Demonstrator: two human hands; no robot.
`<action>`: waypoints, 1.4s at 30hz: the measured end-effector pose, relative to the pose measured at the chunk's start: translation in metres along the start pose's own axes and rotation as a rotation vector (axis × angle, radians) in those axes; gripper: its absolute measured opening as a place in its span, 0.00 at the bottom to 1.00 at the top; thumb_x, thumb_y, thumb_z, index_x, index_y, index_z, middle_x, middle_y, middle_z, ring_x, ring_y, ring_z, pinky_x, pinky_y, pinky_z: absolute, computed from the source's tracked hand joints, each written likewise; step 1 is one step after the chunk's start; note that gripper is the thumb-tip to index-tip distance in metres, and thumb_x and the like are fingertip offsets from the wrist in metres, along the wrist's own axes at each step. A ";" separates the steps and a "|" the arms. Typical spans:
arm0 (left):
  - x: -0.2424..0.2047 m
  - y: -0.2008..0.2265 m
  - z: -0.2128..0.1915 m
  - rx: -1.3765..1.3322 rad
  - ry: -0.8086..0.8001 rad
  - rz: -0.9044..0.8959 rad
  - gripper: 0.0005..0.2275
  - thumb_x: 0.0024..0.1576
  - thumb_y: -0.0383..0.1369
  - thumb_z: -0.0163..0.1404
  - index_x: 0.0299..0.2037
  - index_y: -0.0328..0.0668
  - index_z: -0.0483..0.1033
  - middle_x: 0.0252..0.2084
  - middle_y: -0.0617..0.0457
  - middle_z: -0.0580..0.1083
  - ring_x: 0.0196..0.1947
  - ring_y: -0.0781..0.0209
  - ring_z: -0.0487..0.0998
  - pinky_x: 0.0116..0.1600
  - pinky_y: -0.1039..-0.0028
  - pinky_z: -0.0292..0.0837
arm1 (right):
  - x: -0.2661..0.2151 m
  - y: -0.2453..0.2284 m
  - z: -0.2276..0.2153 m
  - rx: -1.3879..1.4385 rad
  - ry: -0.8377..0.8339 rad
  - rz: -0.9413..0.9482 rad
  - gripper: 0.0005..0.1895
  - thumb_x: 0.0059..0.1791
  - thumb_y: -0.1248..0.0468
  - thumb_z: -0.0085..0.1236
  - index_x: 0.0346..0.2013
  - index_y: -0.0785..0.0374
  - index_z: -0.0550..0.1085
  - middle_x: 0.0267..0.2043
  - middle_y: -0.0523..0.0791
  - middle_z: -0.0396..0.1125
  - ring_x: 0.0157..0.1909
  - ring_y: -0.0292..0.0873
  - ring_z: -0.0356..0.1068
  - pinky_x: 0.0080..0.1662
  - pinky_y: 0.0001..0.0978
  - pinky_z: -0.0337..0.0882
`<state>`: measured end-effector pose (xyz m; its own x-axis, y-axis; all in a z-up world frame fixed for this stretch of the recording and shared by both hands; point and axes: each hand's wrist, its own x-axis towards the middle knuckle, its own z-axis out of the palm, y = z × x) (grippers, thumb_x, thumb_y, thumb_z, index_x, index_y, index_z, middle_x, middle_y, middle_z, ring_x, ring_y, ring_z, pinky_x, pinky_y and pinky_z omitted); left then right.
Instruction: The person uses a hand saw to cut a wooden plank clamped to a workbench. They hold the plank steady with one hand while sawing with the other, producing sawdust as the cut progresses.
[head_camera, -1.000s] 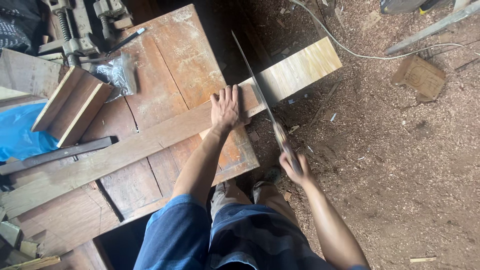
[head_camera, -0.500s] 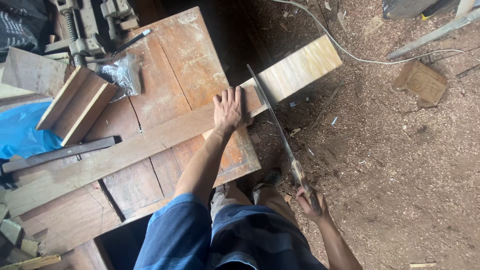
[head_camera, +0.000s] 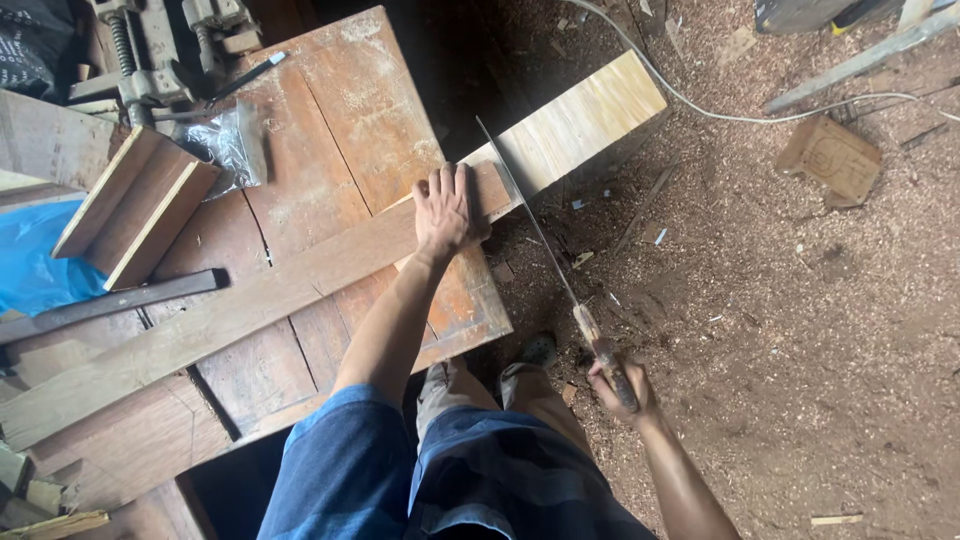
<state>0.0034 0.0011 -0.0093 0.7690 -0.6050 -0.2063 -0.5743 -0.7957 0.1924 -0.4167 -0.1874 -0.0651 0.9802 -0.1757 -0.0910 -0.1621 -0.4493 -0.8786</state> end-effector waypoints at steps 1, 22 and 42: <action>0.001 0.000 0.002 0.013 0.015 0.014 0.51 0.38 0.54 0.63 0.67 0.35 0.51 0.64 0.40 0.59 0.64 0.45 0.59 0.62 0.47 0.54 | -0.004 -0.007 0.007 0.011 0.028 0.033 0.03 0.48 0.66 0.52 0.31 0.60 0.73 0.16 0.40 0.64 0.11 0.32 0.60 0.13 0.26 0.62; -0.019 0.011 0.015 0.052 -0.117 0.148 0.63 0.33 0.65 0.64 0.71 0.30 0.45 0.69 0.45 0.57 0.69 0.50 0.56 0.66 0.50 0.53 | -0.074 -0.066 0.064 0.106 0.087 0.167 0.04 0.44 0.72 0.58 0.31 0.62 0.73 0.24 0.47 0.72 0.24 0.42 0.75 0.29 0.36 0.74; -0.034 0.012 0.049 0.123 0.100 0.173 0.28 0.59 0.37 0.44 0.70 0.37 0.57 0.65 0.46 0.64 0.63 0.51 0.63 0.64 0.55 0.57 | -0.087 -0.060 0.067 0.050 0.149 0.270 0.02 0.44 0.66 0.58 0.31 0.61 0.76 0.25 0.45 0.72 0.24 0.41 0.73 0.29 0.32 0.71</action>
<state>-0.0436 0.0111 -0.0470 0.6767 -0.7315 -0.0835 -0.7252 -0.6818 0.0966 -0.4844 -0.0868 -0.0361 0.8745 -0.4109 -0.2577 -0.4048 -0.3256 -0.8545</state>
